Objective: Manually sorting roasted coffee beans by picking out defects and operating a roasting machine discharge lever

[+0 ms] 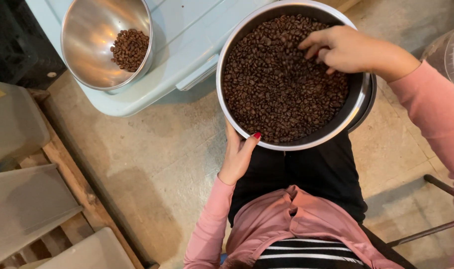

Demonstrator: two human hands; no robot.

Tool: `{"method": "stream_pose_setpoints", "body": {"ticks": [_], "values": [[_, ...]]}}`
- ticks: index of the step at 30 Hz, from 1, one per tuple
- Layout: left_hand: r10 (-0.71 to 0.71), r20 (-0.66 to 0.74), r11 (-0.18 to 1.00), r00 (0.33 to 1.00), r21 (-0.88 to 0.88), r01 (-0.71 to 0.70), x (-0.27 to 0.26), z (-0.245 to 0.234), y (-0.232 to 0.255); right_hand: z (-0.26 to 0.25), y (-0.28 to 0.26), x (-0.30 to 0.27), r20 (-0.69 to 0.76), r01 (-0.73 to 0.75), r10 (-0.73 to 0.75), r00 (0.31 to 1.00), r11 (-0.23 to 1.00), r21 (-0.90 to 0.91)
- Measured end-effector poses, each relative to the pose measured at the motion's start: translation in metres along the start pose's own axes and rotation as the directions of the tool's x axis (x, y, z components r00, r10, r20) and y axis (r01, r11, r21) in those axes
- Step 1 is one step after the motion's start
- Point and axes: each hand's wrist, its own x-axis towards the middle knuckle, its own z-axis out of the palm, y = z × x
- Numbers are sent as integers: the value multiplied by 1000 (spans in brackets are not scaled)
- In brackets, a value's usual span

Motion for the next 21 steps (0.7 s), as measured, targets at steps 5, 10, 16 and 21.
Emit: {"method": "stream_pose_setpoints", "body": {"ticks": [5, 10, 16, 21], "values": [[-5, -7, 1000, 1000, 14, 5, 1, 1, 6, 23, 20, -2, 33, -73, 76, 997, 992, -100], [-19, -17, 999, 1000, 35, 19, -1, 2, 2, 34, 25, -4, 51, -40, 44, 998, 996, -75], [19, -88, 982, 996, 188, -2, 7, -7, -10, 22, -46, -28, 212, 64, -32, 977, 987, -147], [124, -142, 955, 982, 287, -79, 11, -5, -14, 44, -37, 2, -135, 218, -249, 959, 953, -211]]}}
